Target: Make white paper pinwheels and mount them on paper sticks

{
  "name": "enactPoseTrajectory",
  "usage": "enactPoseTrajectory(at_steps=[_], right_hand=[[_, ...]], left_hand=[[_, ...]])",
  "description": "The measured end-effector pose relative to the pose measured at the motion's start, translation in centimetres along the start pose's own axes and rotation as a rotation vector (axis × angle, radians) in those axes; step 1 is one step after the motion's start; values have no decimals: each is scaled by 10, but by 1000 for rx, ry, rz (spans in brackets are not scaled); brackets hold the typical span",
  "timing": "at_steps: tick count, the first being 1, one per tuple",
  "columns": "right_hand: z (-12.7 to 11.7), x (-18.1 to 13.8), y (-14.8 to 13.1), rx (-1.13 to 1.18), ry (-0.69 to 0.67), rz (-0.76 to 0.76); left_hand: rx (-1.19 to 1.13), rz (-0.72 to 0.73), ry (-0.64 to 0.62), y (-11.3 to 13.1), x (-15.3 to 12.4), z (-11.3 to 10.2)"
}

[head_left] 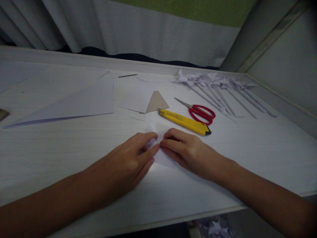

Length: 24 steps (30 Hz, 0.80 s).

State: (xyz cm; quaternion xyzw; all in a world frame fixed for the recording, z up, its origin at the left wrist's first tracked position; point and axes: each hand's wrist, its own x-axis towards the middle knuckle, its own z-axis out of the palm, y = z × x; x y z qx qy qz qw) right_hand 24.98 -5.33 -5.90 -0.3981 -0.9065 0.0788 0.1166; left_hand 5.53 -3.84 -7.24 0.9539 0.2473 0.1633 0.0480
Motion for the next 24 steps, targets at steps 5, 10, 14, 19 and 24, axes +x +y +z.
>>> enactPoseTrajectory(at_steps=[5, 10, 14, 19, 24], right_hand=[[0, 1, 0, 26, 3, 16], [-1, 3, -1, 83, 10, 41], [-2, 4, 3, 93, 25, 24], [-2, 6, 12, 66, 59, -13], [-19, 2, 15, 63, 29, -11]], left_hand=[[-25, 30, -44, -2, 2, -4], [4, 69, -64, -6, 3, -6], [97, 165, -54, -5, 4, -7], [169, 206, -58, 0, 8, -7], [187, 188, -80, 4, 9, -8]])
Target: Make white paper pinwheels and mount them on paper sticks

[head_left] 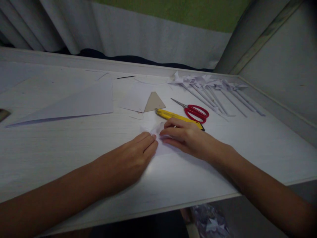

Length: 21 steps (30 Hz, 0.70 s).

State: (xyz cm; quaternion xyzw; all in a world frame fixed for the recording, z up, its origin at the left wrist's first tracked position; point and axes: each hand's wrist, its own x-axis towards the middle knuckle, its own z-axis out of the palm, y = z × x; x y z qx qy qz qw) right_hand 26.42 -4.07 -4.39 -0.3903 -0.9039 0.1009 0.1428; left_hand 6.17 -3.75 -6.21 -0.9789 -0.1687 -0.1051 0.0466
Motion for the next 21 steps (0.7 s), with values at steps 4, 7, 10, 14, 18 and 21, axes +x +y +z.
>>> enactPoseTrajectory(at_steps=[4, 7, 10, 14, 18, 21], right_hand=[[-23, -11, -8, -10, -156, 38], [-28, -16, -11, -69, -224, 34], [-23, -16, -13, -131, -260, 20], [-16, -13, -15, -221, -288, 7], [-14, -13, -16, -328, -276, -68], [-13, -13, -15, -361, -224, -105]], left_hand=[[-60, -42, -46, 0, -1, -3], [-96, -40, -84, 0, -2, -3], [-115, -48, -87, -1, -3, -2], [-151, -60, -87, -2, -3, -1], [-159, -64, -62, -2, -3, 0], [-140, -47, -34, -1, -4, 0]])
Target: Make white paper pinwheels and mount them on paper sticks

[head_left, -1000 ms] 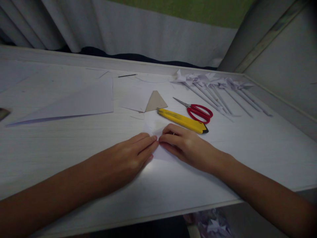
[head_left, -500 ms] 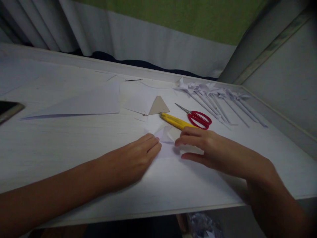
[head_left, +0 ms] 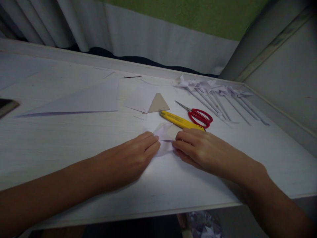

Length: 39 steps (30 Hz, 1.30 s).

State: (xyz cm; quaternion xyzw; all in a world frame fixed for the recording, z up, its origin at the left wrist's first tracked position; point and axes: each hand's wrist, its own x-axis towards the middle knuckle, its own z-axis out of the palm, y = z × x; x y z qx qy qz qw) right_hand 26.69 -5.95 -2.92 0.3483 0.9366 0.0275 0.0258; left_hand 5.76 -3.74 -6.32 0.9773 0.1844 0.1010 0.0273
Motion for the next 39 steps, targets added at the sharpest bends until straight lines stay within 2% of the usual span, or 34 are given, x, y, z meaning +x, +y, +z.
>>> enactPoseTrajectory(at_steps=[7, 12, 17, 22, 25, 29, 33, 39], right_hand=[[2, 0, 2, -13, 131, 19], [5, 2, 3, 68, 200, 17], [8, 5, 4, 279, 180, 16], [8, 8, 6, 554, 162, -17], [10, 13, 6, 641, 255, 65], [18, 23, 7, 681, 362, 274], [24, 31, 7, 748, 333, 427], [28, 38, 3, 754, 299, 499]], left_hand=[[-19, -7, -1, -1, 0, 0], [-64, -33, -24, -3, 0, 3], [-68, -14, 19, -4, -1, 4], [-52, 1, -15, -4, -3, 3], [-53, -3, -18, -5, -3, 3], [-63, -6, 2, -6, -2, 2], [-73, 4, -3, -7, -3, 1], [-76, 10, 4, -7, -2, 0]])
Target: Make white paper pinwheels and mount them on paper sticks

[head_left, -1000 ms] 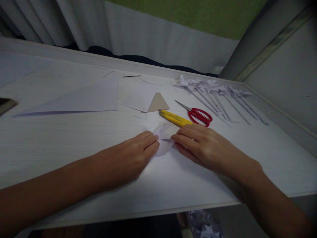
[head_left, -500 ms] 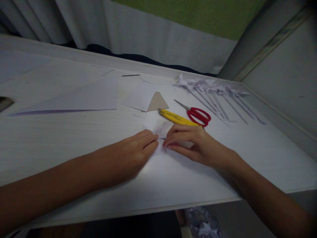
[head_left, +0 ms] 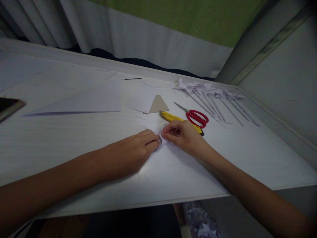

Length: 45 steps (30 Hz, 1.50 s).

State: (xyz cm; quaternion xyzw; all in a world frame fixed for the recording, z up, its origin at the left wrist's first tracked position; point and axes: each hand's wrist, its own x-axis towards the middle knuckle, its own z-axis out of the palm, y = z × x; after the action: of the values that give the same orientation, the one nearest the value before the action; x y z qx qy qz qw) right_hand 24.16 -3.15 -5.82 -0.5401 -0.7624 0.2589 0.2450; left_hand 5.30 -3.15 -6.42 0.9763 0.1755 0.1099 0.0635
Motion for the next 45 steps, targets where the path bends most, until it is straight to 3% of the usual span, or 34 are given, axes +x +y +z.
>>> enactPoseTrajectory(at_steps=[8, 15, 21, 28, 36, 40, 45], right_hand=[[7, 0, -5, -85, 60, 67], [10, -1, -2, -119, 117, 14], [6, -2, -6, -193, 71, -60], [1, -3, -5, -231, -15, -145], [-16, -10, -11, -368, -133, -234], [-22, -10, -9, -356, -205, -248], [-26, -9, 0, -321, -234, -283]], left_hand=[[53, 19, 2, -1, 1, 1], [24, 26, 45, -3, -1, 4], [-117, 0, 75, -6, -3, -3], [-270, -12, -112, -26, -13, -24], [-346, -9, -135, -31, -7, -19], [-359, 25, -110, -29, -3, -17], [-271, -41, -137, -27, 0, -12]])
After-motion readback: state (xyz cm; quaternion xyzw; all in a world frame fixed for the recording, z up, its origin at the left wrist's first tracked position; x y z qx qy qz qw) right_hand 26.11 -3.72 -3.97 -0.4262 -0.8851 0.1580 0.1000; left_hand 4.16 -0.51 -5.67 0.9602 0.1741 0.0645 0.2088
